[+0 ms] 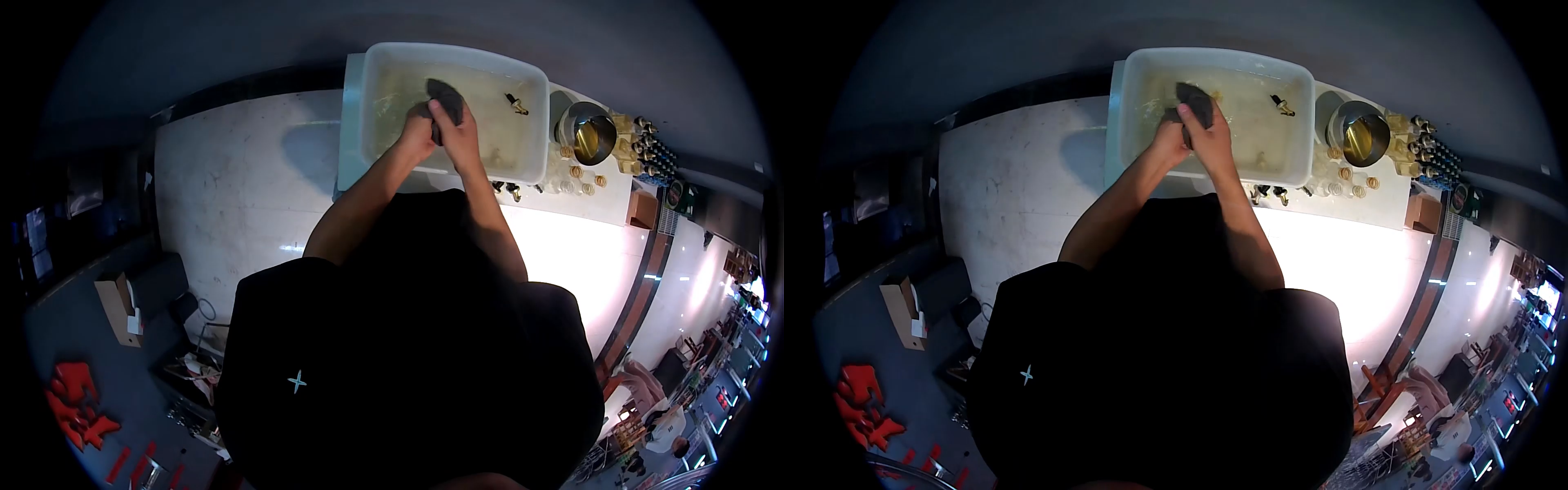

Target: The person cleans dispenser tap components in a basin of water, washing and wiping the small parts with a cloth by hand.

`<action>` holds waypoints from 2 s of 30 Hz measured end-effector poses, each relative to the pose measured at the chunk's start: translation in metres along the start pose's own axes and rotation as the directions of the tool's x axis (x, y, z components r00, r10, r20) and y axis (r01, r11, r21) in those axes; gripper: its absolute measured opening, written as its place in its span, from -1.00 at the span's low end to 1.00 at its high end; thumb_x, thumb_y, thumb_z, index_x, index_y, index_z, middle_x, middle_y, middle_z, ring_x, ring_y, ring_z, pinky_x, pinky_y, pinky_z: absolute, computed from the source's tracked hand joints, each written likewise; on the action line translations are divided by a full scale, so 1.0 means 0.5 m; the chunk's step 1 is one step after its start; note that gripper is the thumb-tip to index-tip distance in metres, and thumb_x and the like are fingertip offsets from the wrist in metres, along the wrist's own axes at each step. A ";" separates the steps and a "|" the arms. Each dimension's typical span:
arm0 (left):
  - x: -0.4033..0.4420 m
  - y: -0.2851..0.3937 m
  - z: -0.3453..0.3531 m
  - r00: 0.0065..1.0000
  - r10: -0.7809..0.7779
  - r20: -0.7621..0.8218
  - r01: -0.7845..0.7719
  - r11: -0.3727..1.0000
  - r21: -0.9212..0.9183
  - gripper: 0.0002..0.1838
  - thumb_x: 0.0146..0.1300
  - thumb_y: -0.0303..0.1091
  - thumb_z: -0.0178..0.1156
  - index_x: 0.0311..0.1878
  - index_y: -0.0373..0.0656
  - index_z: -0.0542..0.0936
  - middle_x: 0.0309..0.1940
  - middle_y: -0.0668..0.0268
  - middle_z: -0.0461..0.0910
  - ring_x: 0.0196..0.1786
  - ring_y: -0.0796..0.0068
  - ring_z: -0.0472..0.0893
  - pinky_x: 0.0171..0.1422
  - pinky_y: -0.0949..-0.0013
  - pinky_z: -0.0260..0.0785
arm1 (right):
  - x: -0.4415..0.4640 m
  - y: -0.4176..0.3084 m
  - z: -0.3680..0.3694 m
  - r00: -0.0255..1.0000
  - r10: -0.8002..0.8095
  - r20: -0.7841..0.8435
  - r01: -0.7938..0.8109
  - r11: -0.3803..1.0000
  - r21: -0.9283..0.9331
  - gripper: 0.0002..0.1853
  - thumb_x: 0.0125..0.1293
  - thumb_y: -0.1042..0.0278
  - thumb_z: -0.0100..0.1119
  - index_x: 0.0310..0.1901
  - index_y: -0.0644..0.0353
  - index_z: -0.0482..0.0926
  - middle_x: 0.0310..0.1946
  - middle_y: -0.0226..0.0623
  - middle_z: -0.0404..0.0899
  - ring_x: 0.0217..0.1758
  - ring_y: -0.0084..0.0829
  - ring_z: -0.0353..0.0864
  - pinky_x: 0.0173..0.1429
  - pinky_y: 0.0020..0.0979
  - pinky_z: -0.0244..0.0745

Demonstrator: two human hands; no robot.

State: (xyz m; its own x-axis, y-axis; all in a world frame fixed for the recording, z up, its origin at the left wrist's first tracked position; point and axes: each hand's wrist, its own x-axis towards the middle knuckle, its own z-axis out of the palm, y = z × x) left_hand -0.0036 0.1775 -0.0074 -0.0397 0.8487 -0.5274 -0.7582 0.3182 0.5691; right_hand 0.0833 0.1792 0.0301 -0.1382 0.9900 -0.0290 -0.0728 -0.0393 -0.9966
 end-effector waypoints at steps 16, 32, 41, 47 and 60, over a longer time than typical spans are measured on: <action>0.006 -0.017 -0.037 0.998 0.057 0.007 -0.058 0.995 0.085 -0.80 0.45 -0.29 0.07 -0.29 -0.13 0.56 -0.55 0.44 0.46 -0.65 0.60 0.37 -0.64 0.44 0.15 | 0.022 0.004 0.030 0.937 0.068 -0.342 -0.119 0.984 -0.129 -0.74 0.29 0.33 0.32 -0.09 0.34 0.68 -0.32 -0.15 0.73 -0.26 -0.41 0.67 -0.08 -0.38 0.52; -0.027 0.040 -0.019 0.980 -0.091 0.177 0.094 0.995 -0.012 -0.76 0.44 -0.19 0.05 -0.29 -0.11 0.54 -0.66 0.50 0.33 -0.75 0.70 0.17 -0.69 0.54 -0.09 | 0.022 0.035 -0.034 0.912 0.410 -0.014 -0.306 0.703 0.642 -0.61 0.42 0.15 0.23 0.10 0.29 0.55 -0.13 -0.26 0.65 -0.09 -0.42 0.65 -0.09 -0.42 0.55; 0.007 -0.022 -0.026 0.985 0.174 -0.011 -0.171 0.973 0.155 -0.76 0.43 -0.25 0.08 -0.23 -0.21 0.63 -0.42 0.34 0.57 -0.48 0.58 0.51 -0.52 0.42 0.26 | -0.007 -0.014 0.035 0.961 -0.065 -0.267 0.016 0.983 -0.183 -0.70 0.33 0.29 0.30 -0.02 0.32 0.66 -0.26 -0.12 0.74 -0.17 -0.41 0.69 -0.01 -0.40 0.53; 0.005 -0.033 -0.028 0.984 0.175 -0.044 -0.163 0.965 0.208 -0.72 0.48 -0.30 -0.02 -0.34 -0.17 0.57 -0.60 0.43 0.43 -0.64 0.63 0.34 -0.62 0.43 0.10 | 0.011 0.023 0.037 0.935 -0.044 -0.351 0.016 0.996 -0.084 -0.71 0.32 0.30 0.30 -0.05 0.34 0.67 -0.27 -0.14 0.74 -0.20 -0.41 0.68 -0.04 -0.40 0.52; -0.022 -0.008 -0.076 0.998 -0.013 0.060 -0.001 0.972 0.235 -0.76 0.48 -0.24 0.05 -0.31 -0.14 0.51 -0.69 0.47 0.28 -0.76 0.71 0.14 -0.68 0.48 -0.11 | 0.039 0.136 0.017 0.858 0.484 -0.171 -0.385 0.827 0.410 -0.74 0.35 0.26 0.30 -0.05 0.25 0.64 -0.27 -0.32 0.67 -0.27 -0.48 0.62 -0.15 -0.43 0.51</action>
State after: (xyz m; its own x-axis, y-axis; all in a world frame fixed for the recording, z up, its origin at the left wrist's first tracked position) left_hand -0.0247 0.1508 -0.0278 0.0093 0.8683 -0.4960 -0.5837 0.4074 0.7023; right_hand 0.0673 0.1948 -0.0376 0.0146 0.8536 -0.5207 -0.4121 -0.4693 -0.7810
